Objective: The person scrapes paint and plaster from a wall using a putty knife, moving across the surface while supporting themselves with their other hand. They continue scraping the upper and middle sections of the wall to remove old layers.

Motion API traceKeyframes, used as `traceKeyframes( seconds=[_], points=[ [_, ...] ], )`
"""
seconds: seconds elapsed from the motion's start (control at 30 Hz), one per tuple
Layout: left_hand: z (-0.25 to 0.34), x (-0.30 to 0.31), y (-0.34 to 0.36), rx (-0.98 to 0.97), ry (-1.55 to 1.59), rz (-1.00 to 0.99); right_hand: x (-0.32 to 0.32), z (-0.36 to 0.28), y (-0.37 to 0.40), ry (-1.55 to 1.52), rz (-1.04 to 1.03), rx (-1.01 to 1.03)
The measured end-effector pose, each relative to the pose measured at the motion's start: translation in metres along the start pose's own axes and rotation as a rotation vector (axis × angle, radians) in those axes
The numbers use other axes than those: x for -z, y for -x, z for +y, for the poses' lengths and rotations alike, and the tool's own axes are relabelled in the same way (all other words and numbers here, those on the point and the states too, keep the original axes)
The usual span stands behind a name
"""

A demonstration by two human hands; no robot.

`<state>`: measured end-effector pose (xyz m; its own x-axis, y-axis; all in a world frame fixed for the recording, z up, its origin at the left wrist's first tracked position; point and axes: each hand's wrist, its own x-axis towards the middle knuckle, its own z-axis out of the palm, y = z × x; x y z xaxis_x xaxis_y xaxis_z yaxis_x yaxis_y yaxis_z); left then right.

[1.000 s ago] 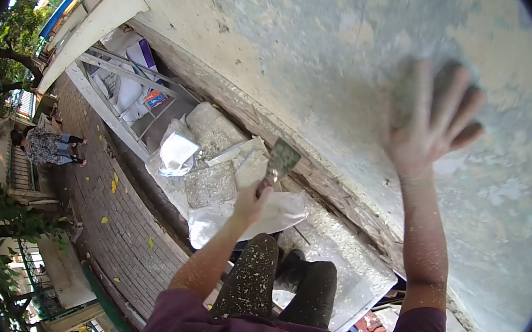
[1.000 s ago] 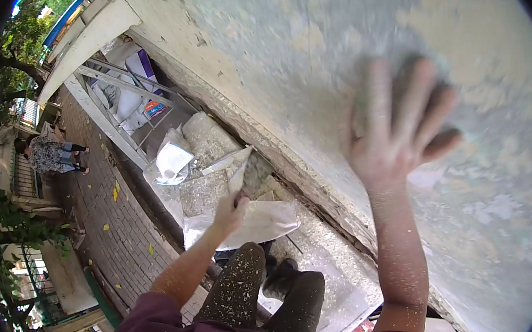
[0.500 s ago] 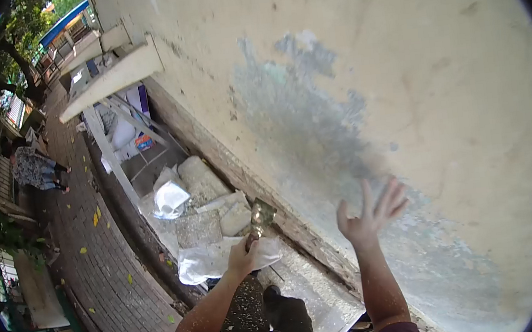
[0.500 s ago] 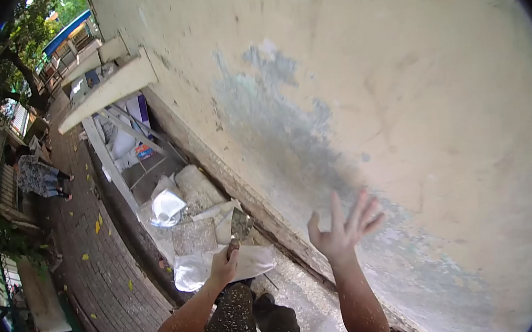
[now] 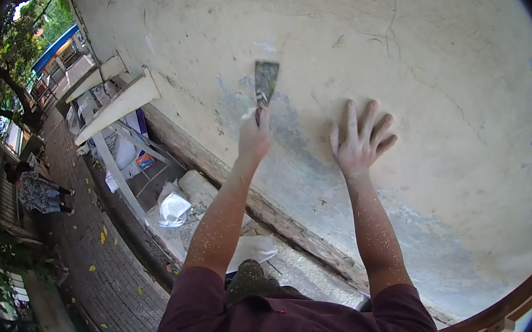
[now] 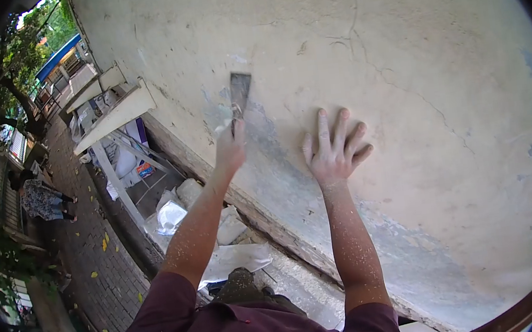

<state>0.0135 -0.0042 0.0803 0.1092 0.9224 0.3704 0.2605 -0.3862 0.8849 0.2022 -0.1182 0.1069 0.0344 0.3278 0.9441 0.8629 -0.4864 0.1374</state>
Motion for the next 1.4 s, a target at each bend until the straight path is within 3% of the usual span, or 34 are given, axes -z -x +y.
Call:
traceKeyframes(
  seconds=[0.1, 0.23, 0.37, 0.5, 0.57, 0.6, 0.67, 0.73, 0.77, 0.83, 0.9, 0.97, 1.03, 1.1, 1.17, 1.27, 1.33, 1.4],
  points=[
    [0.064, 0.010, -0.020, 0.057, -0.048, -0.026, -0.001, 0.000, 0.000, -0.026, 0.002, 0.027],
    [-0.009, -0.016, 0.052, -0.007, -0.109, -0.047, 0.000, 0.004, 0.004, -0.061, -0.013, 0.038],
    [-0.009, -0.018, 0.069, 0.025, -0.127, -0.006, 0.006, 0.010, 0.007, -0.086, -0.065, 0.081],
    [0.080, 0.002, -0.016, -0.028, -0.122, 0.058, 0.004, 0.007, 0.008, -0.075, -0.045, 0.070],
    [0.084, 0.005, -0.021, -0.068, -0.114, 0.049, 0.003, 0.006, 0.007, -0.055, -0.031, 0.062],
    [0.081, 0.004, -0.018, -0.091, -0.095, 0.041, 0.003, 0.006, 0.007, -0.062, -0.028, 0.065],
    [0.037, 0.000, 0.015, 0.057, -0.173, -0.096, 0.003, 0.007, 0.006, -0.065, -0.008, 0.066],
    [-0.028, -0.018, 0.055, -0.087, -0.154, 0.012, 0.004, 0.006, 0.006, -0.052, -0.023, 0.074],
    [-0.026, -0.016, 0.056, -0.103, -0.154, 0.010, 0.004, 0.004, 0.007, -0.045, -0.012, 0.064],
    [-0.009, -0.015, 0.053, 0.026, -0.174, -0.110, 0.003, 0.005, 0.007, -0.053, -0.028, 0.072],
    [0.035, -0.017, 0.013, -0.148, -0.013, 0.013, 0.007, 0.007, 0.006, -0.074, -0.054, 0.066],
    [0.111, -0.002, -0.026, -0.131, 0.047, 0.041, 0.011, 0.003, -0.002, -0.103, -0.077, 0.057],
    [0.150, 0.009, -0.053, -0.103, 0.006, 0.026, 0.026, 0.002, -0.025, -0.265, -0.186, -0.006],
    [0.122, -0.003, -0.059, -0.168, 0.055, 0.054, 0.046, 0.007, -0.084, -0.325, -0.021, -0.041],
    [0.064, -0.016, -0.047, -0.168, 0.032, 0.051, 0.058, 0.012, -0.137, -0.187, -0.025, -0.007],
    [-0.026, -0.018, 0.009, -0.007, 0.063, 0.018, 0.049, 0.002, -0.151, -0.028, -0.044, 0.036],
    [-0.071, -0.010, 0.006, 0.030, -0.016, 0.029, 0.044, -0.001, -0.149, 0.002, -0.069, 0.034],
    [-0.073, 0.001, -0.010, 0.003, -0.050, 0.072, 0.044, -0.004, -0.151, 0.088, -0.038, 0.011]
  ],
)
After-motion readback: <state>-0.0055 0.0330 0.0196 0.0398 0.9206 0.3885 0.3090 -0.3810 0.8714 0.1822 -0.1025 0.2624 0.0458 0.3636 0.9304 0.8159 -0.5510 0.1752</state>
